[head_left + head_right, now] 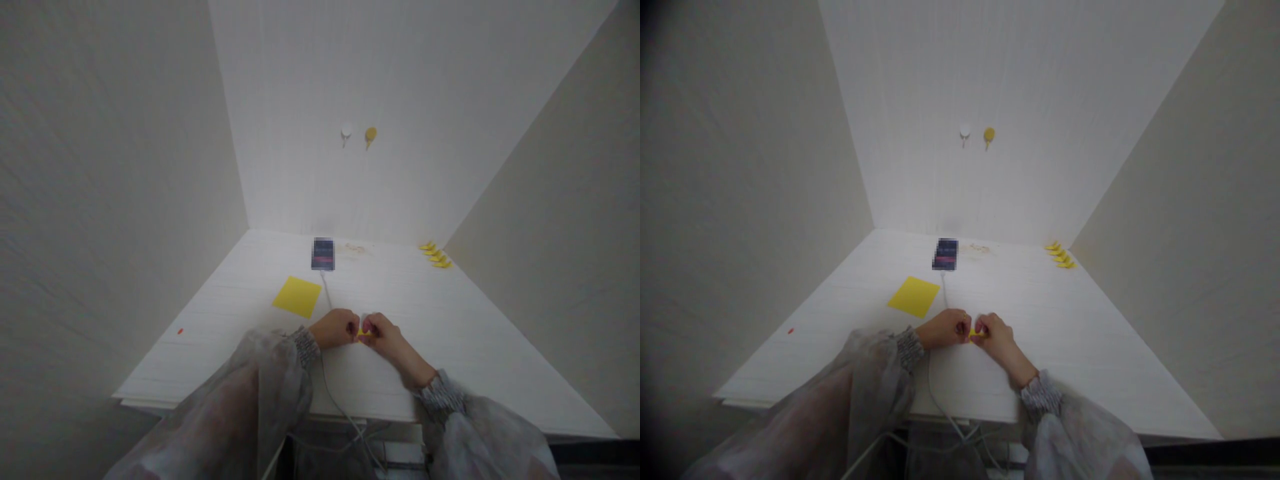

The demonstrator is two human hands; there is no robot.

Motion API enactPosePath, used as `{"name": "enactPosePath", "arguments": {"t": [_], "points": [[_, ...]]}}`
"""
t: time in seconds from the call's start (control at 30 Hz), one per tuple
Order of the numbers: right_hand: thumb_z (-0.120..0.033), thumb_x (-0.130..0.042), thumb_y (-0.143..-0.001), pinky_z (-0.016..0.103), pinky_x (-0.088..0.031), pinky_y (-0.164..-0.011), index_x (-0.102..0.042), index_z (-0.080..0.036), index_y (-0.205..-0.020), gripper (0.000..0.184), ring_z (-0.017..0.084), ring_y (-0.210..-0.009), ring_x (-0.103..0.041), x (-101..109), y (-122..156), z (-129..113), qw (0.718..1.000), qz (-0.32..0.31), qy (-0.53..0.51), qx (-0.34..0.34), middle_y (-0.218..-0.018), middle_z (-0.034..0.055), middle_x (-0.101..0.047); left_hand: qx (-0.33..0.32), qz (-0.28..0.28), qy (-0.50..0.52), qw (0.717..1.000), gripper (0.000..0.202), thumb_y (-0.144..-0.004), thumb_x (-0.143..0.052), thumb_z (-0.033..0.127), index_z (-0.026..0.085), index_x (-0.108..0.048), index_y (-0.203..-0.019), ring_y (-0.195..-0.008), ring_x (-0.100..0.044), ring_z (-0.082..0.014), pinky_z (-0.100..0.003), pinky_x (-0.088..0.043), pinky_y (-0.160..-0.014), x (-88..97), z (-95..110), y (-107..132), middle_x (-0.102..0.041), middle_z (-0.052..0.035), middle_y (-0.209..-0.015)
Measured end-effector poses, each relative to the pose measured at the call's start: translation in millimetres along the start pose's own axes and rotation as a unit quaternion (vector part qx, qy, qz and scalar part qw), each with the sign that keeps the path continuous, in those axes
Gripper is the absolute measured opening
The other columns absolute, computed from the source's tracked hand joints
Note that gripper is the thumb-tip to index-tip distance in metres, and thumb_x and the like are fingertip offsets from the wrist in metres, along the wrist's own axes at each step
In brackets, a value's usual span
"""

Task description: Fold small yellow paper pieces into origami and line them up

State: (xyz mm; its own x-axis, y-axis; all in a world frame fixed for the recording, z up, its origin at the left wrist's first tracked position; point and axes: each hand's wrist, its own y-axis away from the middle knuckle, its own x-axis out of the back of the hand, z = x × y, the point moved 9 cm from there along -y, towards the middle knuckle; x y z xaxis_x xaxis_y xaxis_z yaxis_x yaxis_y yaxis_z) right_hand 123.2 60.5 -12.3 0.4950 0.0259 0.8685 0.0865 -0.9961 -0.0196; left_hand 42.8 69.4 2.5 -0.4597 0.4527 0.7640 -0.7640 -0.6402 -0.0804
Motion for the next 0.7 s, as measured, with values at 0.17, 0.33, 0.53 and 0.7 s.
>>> {"name": "enactPosePath", "arguments": {"t": [0.17, 0.33, 0.53, 0.7], "points": [[-0.016, -0.059, -0.061, 0.023, -0.029, -0.057, -0.054, -0.018, -0.061, 0.006, 0.013, -0.067, -0.045, -1.2, -2.2, -1.8, 1.000, -0.009, 0.029, 0.001, -0.069, -0.0009, -0.048, -0.007, -0.003, -0.016, 1.000, 0.005, -0.064, -0.054, 0.015, 0.014, -0.055, -0.059, -0.063, -0.047, -0.0100, -0.020, -0.036, -0.061, -1.7, 2.0, -2.6, -0.051, 0.0011, -0.062], [-0.015, -0.058, -0.062, 0.023, -0.028, -0.056, -0.055, -0.018, -0.061, 0.005, 0.012, -0.066, -0.046, -2.8, -3.5, -1.1, 0.999, -0.020, 0.028, 0.008, -0.069, -0.0013, -0.048, -0.028, -0.019, 0.008, 0.999, 0.002, -0.065, -0.054, 0.015, 0.014, -0.056, -0.065, -0.064, -0.048, -0.0101, -0.019, -0.036, -0.061, -3.7, 2.6, -1.2, -0.052, 0.0014, -0.066], [-0.012, -0.058, -0.060, 0.023, -0.031, -0.056, -0.052, -0.017, -0.059, 0.008, 0.011, -0.063, -0.045, -4.4, -3.5, -0.4, 0.999, -0.030, 0.007, 0.018, -0.068, -0.0018, -0.047, -0.025, -0.037, 0.013, 0.999, 0.004, -0.062, -0.058, 0.015, 0.014, -0.055, -0.064, -0.065, -0.049, -0.0100, -0.019, -0.037, -0.060, -3.8, -0.9, -0.4, -0.052, 0.0017, -0.067], [-0.006, -0.055, -0.058, 0.022, -0.033, -0.055, -0.048, -0.017, -0.056, 0.013, 0.011, -0.062, -0.044, -1.8, -1.8, 0.7, 0.999, -0.032, -0.023, 0.033, -0.065, -0.0022, -0.046, -0.005, -0.043, 0.023, 0.999, 0.007, -0.061, -0.059, 0.015, 0.014, -0.054, -0.064, -0.066, -0.049, -0.0099, -0.019, -0.038, -0.061, -1.8, -2.3, 1.9, -0.053, 0.0013, -0.070]]}}
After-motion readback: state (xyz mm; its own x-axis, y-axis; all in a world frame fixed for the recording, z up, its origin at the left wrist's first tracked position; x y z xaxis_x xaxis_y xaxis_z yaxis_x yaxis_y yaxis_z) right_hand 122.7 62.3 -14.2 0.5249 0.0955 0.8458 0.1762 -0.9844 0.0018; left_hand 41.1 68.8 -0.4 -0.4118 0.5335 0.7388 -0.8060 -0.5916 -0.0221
